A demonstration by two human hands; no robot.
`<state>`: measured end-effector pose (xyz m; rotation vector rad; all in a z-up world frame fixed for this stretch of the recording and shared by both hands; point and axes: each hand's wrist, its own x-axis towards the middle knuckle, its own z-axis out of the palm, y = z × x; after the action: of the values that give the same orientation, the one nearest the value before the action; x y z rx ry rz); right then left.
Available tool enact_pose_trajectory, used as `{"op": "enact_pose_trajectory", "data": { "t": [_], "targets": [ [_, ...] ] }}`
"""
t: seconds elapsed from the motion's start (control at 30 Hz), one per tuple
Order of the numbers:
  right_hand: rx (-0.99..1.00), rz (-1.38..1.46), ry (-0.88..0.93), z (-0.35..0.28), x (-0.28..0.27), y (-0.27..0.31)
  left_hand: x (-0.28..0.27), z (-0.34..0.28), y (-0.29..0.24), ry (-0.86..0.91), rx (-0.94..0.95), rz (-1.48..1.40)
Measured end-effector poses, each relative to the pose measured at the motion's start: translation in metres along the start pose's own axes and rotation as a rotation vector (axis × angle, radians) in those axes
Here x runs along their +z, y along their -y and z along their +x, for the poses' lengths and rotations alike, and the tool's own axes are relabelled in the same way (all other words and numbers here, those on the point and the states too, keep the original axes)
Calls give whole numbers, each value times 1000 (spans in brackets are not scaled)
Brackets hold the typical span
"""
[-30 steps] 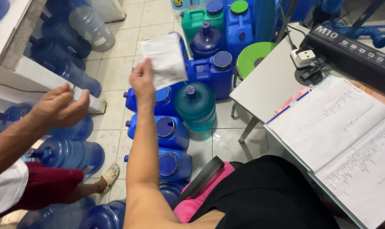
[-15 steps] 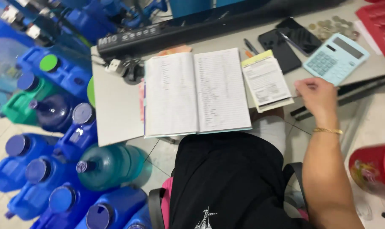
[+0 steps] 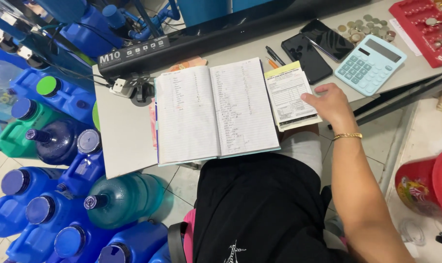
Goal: Recording data in a logbook and sealing water jug caps using a heat gun
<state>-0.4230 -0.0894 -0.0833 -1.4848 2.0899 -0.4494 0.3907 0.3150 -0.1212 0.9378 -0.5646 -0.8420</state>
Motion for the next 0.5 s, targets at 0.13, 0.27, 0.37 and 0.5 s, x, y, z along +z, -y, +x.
{"op": "enact_pose_trajectory", "data": {
  "t": [0.13, 0.27, 0.37, 0.5],
  "targets": [
    [100, 329, 125, -21, -10, 27, 100, -30, 65, -45, 5, -100],
    [111, 508, 221, -25, -10, 30, 205, -11, 130, 277, -338, -98],
    [59, 555, 128, -31, -16, 23, 307, -13, 157, 398, -394, 151],
    [-37, 482, 132, -52, -46, 18, 476, -22, 152, 434, -249, 541]
  ]
}}
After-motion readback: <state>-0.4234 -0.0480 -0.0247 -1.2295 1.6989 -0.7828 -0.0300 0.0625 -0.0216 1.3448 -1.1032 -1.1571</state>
